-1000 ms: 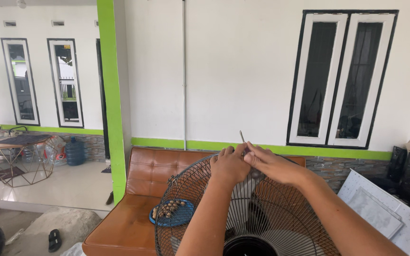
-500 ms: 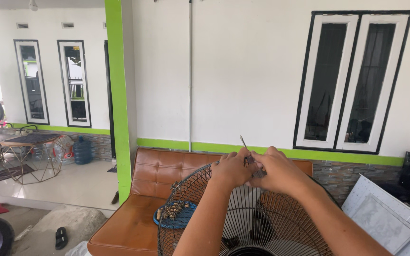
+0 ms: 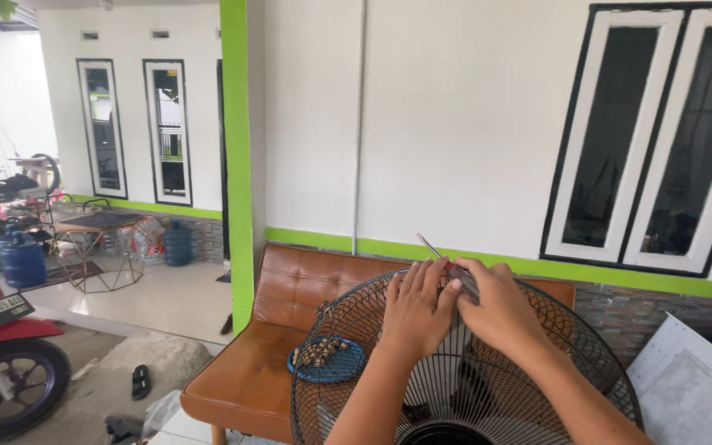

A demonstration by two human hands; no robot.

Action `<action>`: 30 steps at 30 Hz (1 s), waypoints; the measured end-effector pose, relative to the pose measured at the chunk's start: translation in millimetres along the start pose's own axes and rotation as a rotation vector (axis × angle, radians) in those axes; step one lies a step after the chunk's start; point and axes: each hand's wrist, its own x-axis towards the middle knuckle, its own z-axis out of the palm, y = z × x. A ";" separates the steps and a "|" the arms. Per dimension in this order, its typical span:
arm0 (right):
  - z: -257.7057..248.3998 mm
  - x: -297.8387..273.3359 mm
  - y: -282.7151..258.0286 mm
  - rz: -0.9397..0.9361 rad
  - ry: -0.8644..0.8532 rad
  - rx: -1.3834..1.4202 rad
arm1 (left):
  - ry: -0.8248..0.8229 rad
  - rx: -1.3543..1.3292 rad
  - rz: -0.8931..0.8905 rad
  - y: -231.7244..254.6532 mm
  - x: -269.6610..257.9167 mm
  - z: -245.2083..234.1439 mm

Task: The person uses a screwdriver to tighten screws on the front grille of a standing fan. They rotate the fan slightly to access different screw locations and continue tightening throughout the clip.

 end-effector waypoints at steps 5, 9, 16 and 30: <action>-13.8 -1.7 -6.2 0.127 -0.057 0.002 | 0.172 -0.026 0.112 -9.2 -29.5 -17.6; -16.5 3.6 -14.8 -0.014 0.013 0.043 | 0.273 -0.032 0.048 -31.2 -37.4 -29.4; -11.0 40.4 -47.1 -0.155 -0.203 -0.223 | 0.394 0.035 -0.095 -103.2 -39.8 -50.6; 4.9 70.1 -112.7 -0.301 -0.624 -0.561 | 0.334 -0.401 -0.330 -157.9 -64.1 -44.3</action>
